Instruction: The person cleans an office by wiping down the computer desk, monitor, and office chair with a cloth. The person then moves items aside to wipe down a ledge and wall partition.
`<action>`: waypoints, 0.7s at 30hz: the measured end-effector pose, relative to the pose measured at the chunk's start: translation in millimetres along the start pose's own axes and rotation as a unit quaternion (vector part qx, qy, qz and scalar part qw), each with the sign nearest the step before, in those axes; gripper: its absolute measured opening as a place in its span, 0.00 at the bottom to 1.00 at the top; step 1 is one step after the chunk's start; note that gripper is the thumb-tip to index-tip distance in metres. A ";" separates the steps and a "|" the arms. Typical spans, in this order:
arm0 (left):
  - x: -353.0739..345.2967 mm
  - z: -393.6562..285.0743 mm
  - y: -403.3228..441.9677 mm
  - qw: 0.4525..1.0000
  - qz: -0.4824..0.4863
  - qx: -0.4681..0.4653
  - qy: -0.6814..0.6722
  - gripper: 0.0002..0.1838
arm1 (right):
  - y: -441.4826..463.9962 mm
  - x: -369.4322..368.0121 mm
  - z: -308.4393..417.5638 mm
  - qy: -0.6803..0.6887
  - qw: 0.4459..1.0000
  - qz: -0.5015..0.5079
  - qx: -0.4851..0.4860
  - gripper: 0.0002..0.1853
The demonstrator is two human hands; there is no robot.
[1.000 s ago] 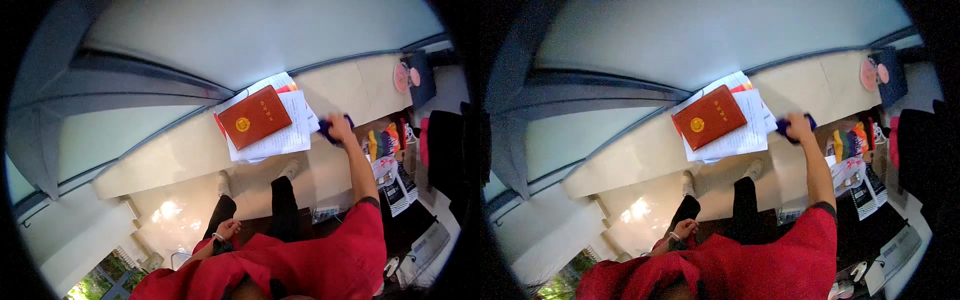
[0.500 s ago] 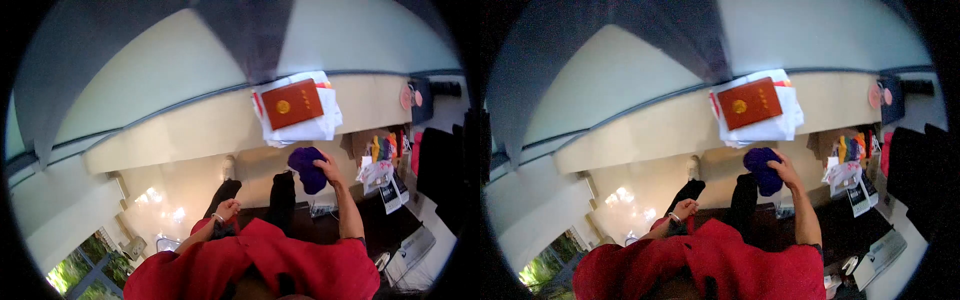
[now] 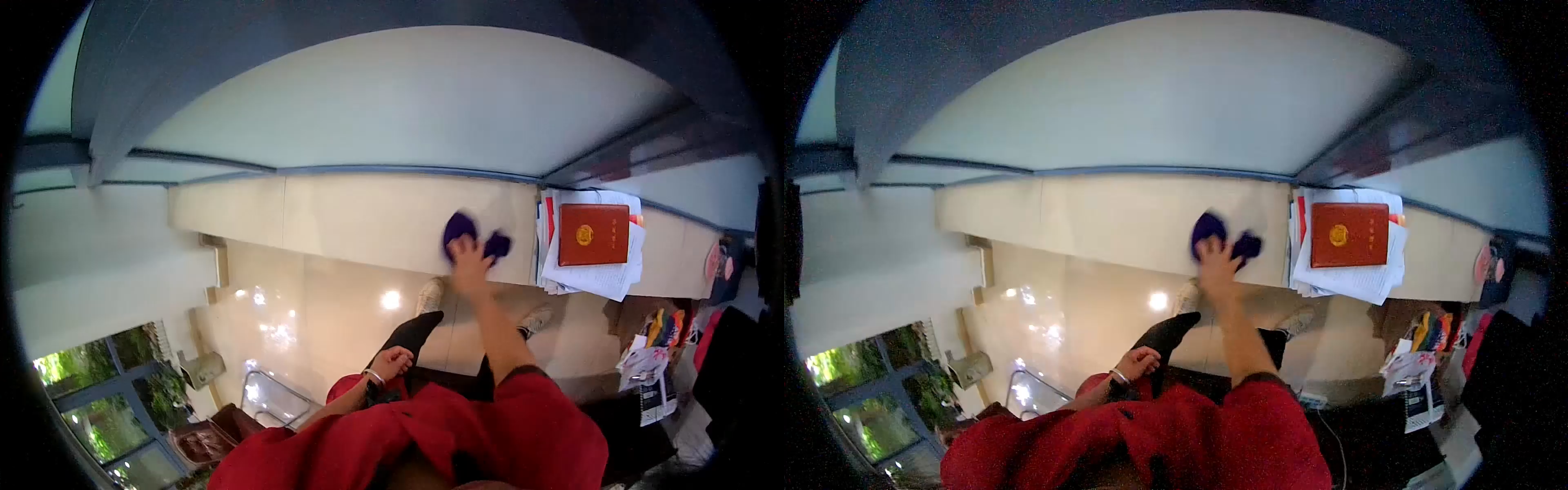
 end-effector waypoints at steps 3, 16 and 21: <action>8.4 5.8 5.3 0.999 0.023 -0.010 -0.044 0.10 | -75.0 -98.5 53.7 0.342 0.910 0.228 -0.044 0.27; 23.7 38.8 -21.6 0.982 -0.069 0.035 -0.170 0.12 | 125.3 32.9 -165.4 0.195 0.909 -0.177 -0.324 0.35; 22.6 26.7 -29.0 0.960 -0.122 0.056 -0.244 0.11 | 133.7 -77.3 53.5 -0.009 0.991 -0.125 -0.046 0.36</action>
Point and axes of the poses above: each hand's wrist, its own y-axis towards the middle knuckle, its own x-axis out of the back of the hand, z = x × y, the point moved 9 cm from there along y, towards the middle knuckle, and after that the axes turned 7 degrees about -z, right-handed, at the moved point
